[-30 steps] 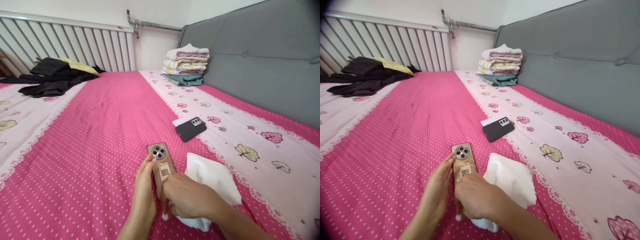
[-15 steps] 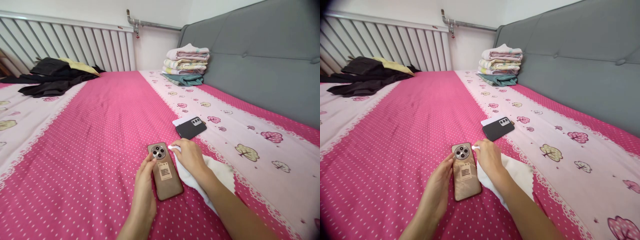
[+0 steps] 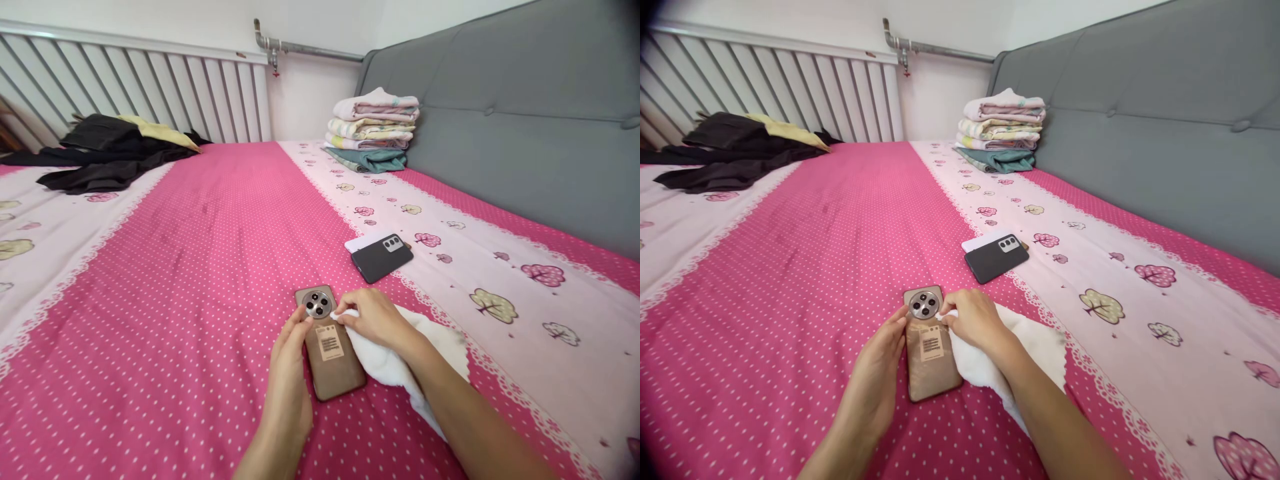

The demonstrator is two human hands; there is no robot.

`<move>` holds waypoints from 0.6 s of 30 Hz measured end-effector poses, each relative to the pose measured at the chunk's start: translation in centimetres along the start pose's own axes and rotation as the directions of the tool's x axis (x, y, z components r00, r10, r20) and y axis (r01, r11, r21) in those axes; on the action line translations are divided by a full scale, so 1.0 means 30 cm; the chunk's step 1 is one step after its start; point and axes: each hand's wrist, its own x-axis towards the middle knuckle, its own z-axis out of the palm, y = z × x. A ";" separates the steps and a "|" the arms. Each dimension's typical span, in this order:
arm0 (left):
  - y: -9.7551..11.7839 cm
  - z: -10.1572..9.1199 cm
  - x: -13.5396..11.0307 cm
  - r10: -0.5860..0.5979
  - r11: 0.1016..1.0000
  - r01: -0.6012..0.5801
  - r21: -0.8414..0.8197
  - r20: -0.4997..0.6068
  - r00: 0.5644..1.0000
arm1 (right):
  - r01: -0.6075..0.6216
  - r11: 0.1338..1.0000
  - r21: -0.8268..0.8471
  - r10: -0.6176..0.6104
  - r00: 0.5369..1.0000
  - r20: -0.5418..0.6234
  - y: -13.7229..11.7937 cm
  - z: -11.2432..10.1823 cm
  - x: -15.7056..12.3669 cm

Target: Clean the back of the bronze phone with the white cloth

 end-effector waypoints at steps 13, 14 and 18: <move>0.016 0.010 -0.018 -0.020 1.000 0.020 -0.024 -0.013 1.000 | 0.088 0.994 0.059 -0.103 0.939 0.327 0.008 -0.060 -0.042; 0.015 0.008 -0.017 -0.018 1.000 0.018 -0.024 -0.011 1.000 | 0.089 0.995 0.053 -0.101 0.933 0.345 0.004 -0.063 -0.047; 0.007 0.002 -0.009 -0.012 1.000 0.012 -0.013 -0.004 1.000 | 0.058 0.998 0.000 -0.053 0.909 0.414 -0.019 -0.073 -0.075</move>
